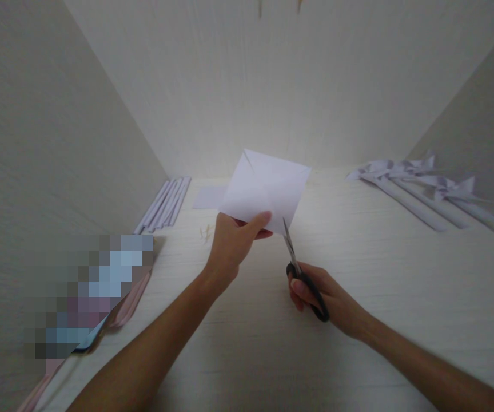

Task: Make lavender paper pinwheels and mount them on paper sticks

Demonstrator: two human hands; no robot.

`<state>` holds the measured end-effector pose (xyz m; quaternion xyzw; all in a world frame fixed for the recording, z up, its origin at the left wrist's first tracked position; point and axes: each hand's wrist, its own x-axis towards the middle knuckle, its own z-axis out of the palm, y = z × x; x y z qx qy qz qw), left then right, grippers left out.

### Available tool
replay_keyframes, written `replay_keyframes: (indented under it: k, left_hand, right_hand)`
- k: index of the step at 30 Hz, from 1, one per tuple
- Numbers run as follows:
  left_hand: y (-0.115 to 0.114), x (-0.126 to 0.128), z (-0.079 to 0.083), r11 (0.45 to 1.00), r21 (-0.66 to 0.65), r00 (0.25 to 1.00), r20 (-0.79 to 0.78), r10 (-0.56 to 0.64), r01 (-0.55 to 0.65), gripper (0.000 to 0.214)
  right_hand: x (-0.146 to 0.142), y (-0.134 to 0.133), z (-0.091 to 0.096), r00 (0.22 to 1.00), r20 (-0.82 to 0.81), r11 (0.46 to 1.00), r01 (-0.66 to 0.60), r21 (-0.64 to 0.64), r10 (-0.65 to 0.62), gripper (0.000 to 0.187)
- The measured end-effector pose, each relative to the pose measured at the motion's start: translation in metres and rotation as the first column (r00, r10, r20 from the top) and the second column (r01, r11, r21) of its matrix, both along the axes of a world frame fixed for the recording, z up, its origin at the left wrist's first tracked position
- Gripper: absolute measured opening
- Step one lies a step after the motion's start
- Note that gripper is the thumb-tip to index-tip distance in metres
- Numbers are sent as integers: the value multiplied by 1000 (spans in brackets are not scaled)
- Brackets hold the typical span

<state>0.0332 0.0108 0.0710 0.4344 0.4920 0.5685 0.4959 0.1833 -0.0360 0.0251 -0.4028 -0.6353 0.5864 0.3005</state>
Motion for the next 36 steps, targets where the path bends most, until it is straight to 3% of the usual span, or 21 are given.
replay_keyframes:
  k: [36]
  left_hand:
    - [-1, 1, 1, 1000, 1, 1000, -29, 2, -2, 28]
  right_hand:
    - [0, 1, -3, 1000, 5, 1000, -13, -17, 13, 41]
